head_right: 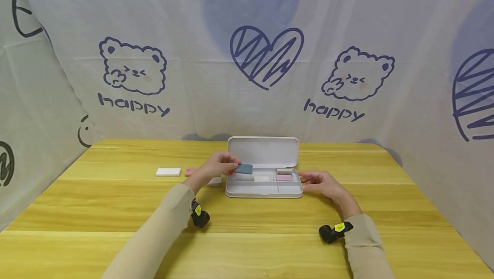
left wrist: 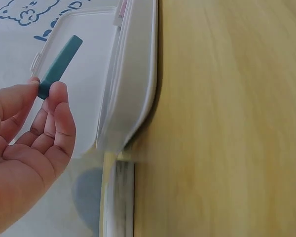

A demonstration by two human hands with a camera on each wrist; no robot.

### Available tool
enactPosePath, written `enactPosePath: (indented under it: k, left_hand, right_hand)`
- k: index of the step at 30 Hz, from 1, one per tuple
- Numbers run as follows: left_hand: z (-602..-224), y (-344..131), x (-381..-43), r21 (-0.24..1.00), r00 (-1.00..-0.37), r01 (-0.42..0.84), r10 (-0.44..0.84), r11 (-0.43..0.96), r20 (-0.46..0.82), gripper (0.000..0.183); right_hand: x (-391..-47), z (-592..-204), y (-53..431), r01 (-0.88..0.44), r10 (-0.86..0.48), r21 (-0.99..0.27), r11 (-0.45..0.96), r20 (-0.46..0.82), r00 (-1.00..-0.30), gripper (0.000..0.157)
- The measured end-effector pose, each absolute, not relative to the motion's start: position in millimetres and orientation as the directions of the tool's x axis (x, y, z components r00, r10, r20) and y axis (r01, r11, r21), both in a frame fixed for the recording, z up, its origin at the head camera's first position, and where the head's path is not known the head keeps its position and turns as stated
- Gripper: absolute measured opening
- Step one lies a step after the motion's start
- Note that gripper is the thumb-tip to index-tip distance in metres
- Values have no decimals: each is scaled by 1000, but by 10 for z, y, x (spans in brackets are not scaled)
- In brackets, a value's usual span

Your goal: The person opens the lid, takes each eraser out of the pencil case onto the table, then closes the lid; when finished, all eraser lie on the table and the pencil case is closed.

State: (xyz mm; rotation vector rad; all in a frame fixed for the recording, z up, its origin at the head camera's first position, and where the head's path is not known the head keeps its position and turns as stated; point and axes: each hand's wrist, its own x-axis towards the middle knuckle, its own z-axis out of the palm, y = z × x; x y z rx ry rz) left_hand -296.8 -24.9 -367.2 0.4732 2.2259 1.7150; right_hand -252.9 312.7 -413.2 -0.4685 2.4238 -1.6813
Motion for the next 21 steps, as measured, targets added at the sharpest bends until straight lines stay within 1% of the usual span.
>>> enactPosePath:
  k: [8,12,18,21]
  left_hand:
    - [-3675,-413,-2919,973,-890,90,456,214,-19,15]
    - [-3671,-493,-2900,971,-892,98,452,217,-11,15]
    - [-3683,-609,-2886,974,-897,92,441,205,-8,14]
    - [-3690,-671,-2871,974,-897,97,442,205,-3,15]
  right_hand:
    - [-2523,-4154,3132,-153,-321,-930,333,41,-946,52]
    - [-2526,-4157,3128,-151,-318,-931,333,40,-947,52]
    - [-2527,-4158,3135,-189,-340,-919,346,65,-938,50]
    - [-2526,-4159,3133,-177,-330,-919,351,55,-942,51]
